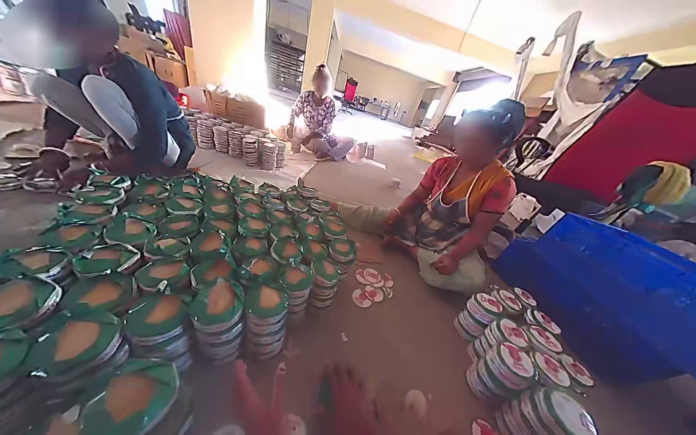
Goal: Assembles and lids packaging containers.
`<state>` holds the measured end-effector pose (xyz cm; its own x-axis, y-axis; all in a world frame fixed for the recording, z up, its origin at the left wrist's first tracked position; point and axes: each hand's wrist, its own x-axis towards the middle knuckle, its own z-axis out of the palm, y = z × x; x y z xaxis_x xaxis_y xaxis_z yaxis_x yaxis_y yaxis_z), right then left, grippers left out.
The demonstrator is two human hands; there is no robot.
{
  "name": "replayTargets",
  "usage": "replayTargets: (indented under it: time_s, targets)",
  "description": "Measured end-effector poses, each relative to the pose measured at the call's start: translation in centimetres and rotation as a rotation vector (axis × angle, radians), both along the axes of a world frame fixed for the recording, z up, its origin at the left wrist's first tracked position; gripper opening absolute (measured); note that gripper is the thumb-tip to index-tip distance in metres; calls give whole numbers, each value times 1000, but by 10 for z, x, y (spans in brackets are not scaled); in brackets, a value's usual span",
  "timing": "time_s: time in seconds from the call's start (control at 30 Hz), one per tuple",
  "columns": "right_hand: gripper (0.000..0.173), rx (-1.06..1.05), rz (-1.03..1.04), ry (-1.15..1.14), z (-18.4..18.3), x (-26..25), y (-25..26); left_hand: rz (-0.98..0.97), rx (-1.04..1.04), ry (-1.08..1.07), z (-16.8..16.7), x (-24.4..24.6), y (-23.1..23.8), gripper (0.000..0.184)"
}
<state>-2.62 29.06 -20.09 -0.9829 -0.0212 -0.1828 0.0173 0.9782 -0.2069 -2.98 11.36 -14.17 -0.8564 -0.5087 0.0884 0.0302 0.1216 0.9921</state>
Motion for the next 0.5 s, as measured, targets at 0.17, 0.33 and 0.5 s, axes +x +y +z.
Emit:
replayTargets:
  time_s: [0.17, 0.33, 0.5]
  targets:
    - [83, 8, -55, 130, 11, -12, -3, 34, -1, 27, 0, -4, -7, 88]
    - [87, 21, -66, -38, 1, -19, -1, 8, 1, 55, 12, -2, -6, 89]
    - [90, -45, -60, -71, 9, -16, 1, -97, 21, 175, 37, 5, 17, 83]
